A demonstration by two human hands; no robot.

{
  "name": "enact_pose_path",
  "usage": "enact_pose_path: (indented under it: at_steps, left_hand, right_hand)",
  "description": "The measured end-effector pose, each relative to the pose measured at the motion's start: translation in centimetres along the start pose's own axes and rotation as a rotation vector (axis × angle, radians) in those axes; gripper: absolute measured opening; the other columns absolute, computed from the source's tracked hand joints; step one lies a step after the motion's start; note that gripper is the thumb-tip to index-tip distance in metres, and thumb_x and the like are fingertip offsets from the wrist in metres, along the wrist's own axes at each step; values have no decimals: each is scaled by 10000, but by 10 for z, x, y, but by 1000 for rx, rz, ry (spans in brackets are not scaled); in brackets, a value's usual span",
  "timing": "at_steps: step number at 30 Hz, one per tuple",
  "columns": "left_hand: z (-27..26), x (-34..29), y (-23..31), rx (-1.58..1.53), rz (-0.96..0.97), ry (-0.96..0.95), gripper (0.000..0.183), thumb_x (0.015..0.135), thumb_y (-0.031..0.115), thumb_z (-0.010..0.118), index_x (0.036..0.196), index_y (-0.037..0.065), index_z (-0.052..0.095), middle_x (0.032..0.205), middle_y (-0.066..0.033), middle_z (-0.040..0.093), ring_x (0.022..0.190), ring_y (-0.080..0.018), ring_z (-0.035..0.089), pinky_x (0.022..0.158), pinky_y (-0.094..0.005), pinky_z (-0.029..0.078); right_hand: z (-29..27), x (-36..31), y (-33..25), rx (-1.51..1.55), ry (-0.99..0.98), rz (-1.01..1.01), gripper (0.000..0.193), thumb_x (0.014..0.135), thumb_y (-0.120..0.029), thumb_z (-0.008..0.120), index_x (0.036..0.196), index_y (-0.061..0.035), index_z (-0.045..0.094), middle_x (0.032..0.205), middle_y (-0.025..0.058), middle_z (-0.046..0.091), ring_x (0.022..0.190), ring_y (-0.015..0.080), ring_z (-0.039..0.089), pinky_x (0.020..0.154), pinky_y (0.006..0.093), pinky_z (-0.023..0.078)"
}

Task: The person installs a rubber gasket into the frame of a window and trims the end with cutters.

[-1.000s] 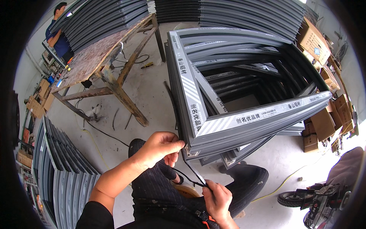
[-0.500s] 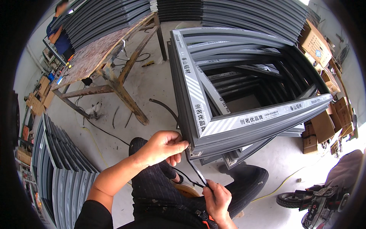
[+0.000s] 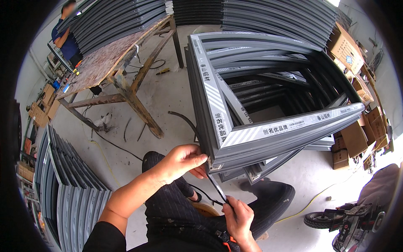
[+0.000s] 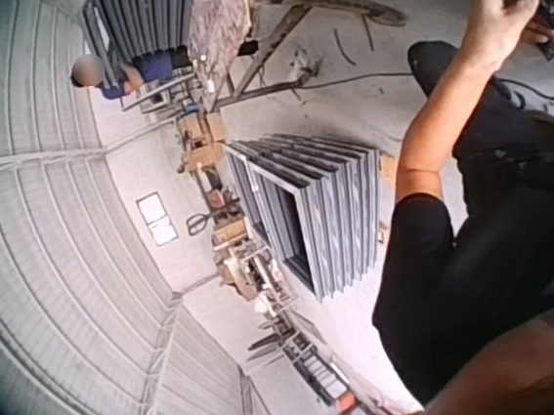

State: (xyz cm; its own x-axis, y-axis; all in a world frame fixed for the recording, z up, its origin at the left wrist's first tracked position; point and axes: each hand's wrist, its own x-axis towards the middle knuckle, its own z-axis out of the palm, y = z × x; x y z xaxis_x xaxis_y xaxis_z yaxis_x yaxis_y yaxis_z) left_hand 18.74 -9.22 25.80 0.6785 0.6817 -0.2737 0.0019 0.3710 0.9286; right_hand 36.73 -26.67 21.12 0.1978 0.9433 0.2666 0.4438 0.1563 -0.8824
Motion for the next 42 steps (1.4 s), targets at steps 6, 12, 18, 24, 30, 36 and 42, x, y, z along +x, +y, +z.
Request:
enact_pose_path:
  at_steps: [6,12,18,24,30,36,42]
  left_hand:
    - [4,-4,-6,-66,25,45,265,961,224,536,1016,-35,542,908,-138,663,784,-229,692,699,-305,585]
    - [13,-8,-14,-113,5,5,276,947,243,562,1041,-17,563,910,-122,667,800,-222,692,680,-291,580]
    - [-1,4,-10,-181,19,15,353,944,329,553,1005,-18,580,895,-122,670,747,-202,680,682,-319,575]
    - [-8,10,-2,-120,55,82,352,934,315,574,1001,-31,584,865,-124,676,734,-192,679,623,-297,569]
    - [-32,28,10,-19,91,115,480,907,454,573,979,-20,584,857,-110,665,761,-200,680,635,-314,578]
    - [-47,40,24,110,179,338,342,967,350,497,892,23,562,781,-74,630,658,-138,631,545,-246,505]
    - [-58,64,31,158,244,468,269,948,295,540,859,42,551,704,-22,577,579,-97,566,512,-234,467]
  right_hand:
    - [0,1,-1,1,0,6,208,794,41,633,1001,37,616,649,84,591,553,195,571,522,281,448]
    - [-1,1,1,10,2,21,205,801,31,630,1006,27,621,657,80,595,559,188,571,527,280,446]
    - [0,2,3,13,5,93,198,807,22,621,1004,22,624,664,77,599,567,185,575,539,278,449]
    - [0,1,4,19,1,86,191,808,27,611,999,24,621,671,79,601,577,187,584,547,278,455]
    - [2,2,3,32,-3,93,192,802,42,611,994,33,617,674,85,600,583,188,591,548,277,459]
    - [2,2,3,35,2,109,186,800,45,608,986,41,615,673,90,597,585,196,592,550,278,458]
    - [7,2,8,28,9,77,165,829,38,566,989,55,606,685,70,587,556,119,533,509,232,416]
